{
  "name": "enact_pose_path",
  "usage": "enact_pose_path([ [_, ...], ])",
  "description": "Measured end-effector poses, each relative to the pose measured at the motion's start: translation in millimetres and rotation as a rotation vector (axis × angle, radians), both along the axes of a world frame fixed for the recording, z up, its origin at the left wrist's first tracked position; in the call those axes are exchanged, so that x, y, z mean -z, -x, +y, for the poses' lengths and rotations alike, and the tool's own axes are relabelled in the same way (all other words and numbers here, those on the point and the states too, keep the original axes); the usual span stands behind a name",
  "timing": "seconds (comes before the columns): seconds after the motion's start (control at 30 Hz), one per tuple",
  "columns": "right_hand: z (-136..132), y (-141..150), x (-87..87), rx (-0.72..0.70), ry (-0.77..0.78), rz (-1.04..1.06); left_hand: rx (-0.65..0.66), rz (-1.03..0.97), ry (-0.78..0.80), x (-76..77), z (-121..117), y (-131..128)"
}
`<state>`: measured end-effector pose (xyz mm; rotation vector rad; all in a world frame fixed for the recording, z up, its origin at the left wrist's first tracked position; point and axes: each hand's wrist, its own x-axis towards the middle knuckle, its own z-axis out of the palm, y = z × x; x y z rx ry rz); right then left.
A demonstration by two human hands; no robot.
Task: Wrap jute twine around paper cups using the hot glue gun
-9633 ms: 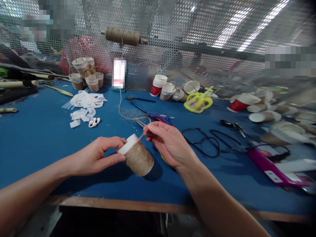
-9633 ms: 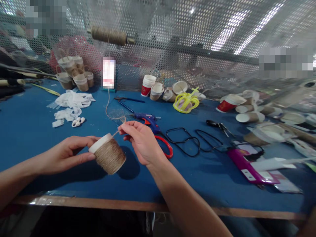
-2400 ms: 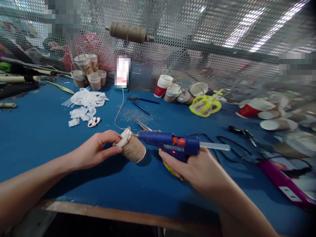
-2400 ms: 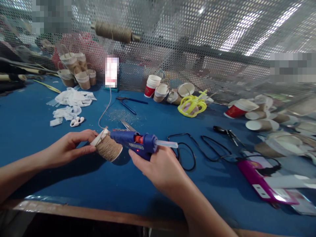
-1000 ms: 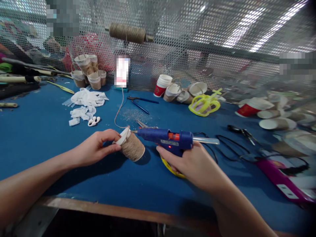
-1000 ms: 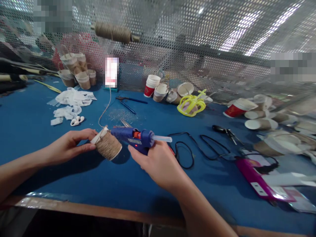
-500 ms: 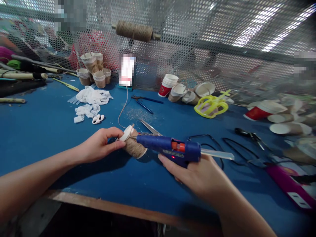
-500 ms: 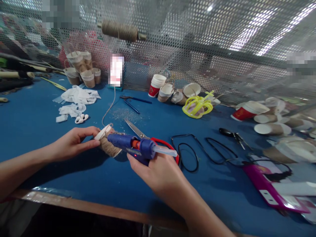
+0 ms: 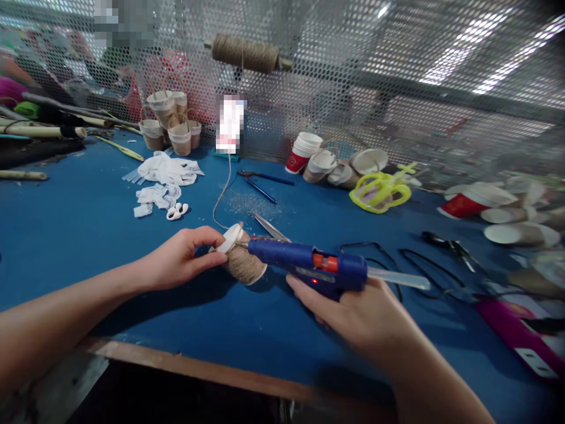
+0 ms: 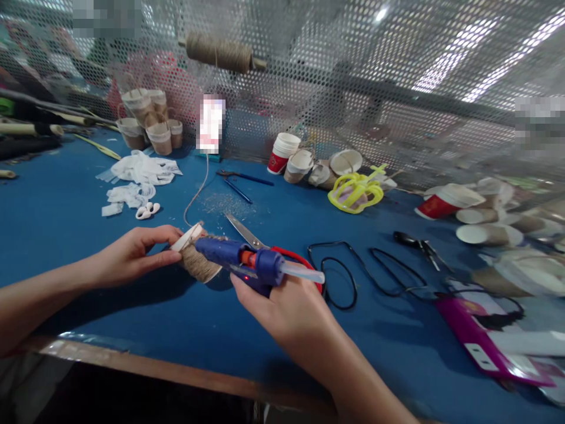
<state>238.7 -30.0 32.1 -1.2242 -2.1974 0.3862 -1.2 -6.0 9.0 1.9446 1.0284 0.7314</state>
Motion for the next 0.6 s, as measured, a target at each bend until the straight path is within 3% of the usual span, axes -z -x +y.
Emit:
enact_pose_path([
  [0.17,0,8,-19.5,0.143,0.236,-0.066,0.023,0.013,-0.025,-1.3,1,2],
  [0.3,2,8,-20.7,0.249,0.431,-0.021,0.047,0.024,-0.048,-1.5,1,3],
  [0.6,8,11,-22.6,0.24,0.47,0.021,0.065,0.072,-0.069,-0.8,2,6],
])
